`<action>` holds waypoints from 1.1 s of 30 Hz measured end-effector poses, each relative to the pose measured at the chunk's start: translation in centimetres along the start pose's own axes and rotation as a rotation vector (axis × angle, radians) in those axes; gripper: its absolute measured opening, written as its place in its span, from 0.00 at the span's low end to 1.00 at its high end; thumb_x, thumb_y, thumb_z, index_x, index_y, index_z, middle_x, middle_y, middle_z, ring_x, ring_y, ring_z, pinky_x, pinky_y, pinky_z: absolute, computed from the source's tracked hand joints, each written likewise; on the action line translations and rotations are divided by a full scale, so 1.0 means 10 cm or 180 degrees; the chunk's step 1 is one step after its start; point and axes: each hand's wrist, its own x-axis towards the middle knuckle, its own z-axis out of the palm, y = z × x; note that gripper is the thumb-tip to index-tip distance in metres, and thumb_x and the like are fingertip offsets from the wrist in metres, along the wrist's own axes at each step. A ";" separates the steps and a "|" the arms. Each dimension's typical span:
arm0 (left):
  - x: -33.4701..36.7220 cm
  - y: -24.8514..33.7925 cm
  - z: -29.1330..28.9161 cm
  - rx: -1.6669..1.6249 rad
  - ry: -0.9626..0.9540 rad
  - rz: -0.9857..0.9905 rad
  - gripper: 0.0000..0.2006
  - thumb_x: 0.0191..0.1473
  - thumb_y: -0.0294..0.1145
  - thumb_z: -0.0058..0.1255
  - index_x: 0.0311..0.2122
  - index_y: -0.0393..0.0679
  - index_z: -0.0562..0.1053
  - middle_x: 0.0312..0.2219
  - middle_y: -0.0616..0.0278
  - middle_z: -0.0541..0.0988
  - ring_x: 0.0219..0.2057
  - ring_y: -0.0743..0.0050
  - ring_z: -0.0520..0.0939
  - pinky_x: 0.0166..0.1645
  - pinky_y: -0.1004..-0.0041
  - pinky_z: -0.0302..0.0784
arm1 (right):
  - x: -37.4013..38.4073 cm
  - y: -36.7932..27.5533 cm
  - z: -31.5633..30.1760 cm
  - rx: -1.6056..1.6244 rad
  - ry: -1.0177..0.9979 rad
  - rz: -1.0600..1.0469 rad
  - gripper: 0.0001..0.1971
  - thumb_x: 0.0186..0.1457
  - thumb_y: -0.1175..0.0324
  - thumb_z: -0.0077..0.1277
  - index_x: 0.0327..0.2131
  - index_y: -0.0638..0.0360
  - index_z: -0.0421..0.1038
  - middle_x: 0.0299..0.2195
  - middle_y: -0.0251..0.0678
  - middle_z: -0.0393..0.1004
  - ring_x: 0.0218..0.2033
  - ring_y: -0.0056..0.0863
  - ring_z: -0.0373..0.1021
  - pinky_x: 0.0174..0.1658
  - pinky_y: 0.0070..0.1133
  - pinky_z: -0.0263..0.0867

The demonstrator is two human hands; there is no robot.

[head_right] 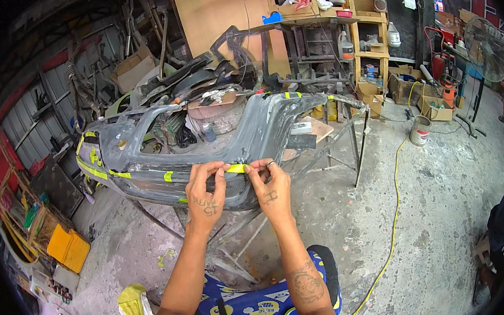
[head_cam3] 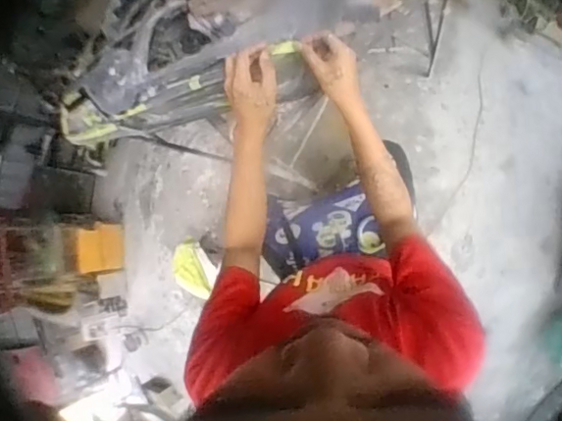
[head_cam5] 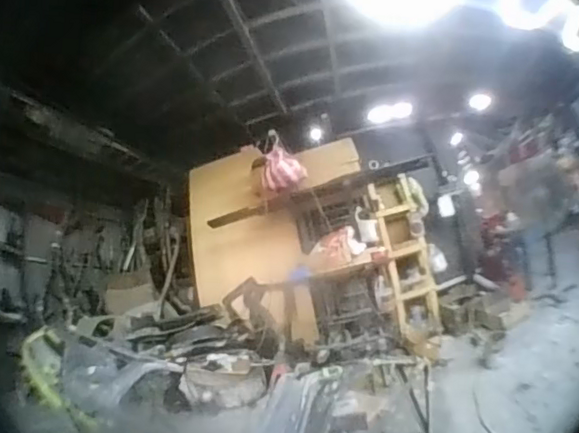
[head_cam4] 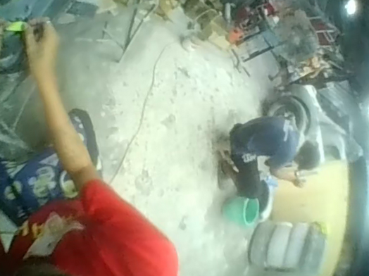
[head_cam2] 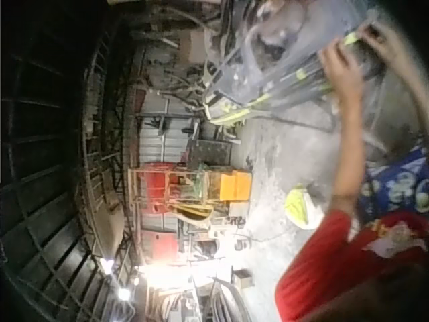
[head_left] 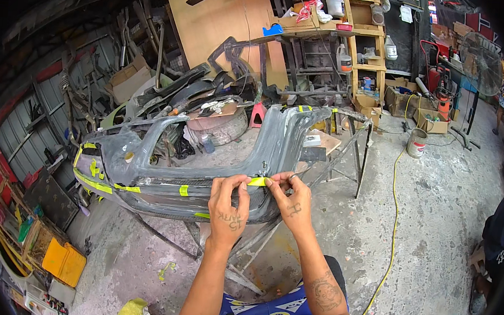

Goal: The person applies yellow masking tape to a gray car bumper, smoothing each strip along the contours. They cut tape from a roll and press it onto the surface, working methodically along the bumper's edges.

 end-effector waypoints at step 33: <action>-0.01 -0.03 0.02 0.0160 0.0031 0.0018 0.08 0.60 0.18 0.52 0.44 0.34 0.76 0.38 0.48 0.82 0.41 0.48 0.80 0.46 0.58 0.79 | -0.03 0.04 0.03 0.0389 0.0067 0.0125 0.05 0.61 0.74 0.63 0.37 0.64 0.78 0.25 0.24 0.74 0.23 0.09 0.56 0.27 0.16 0.54</action>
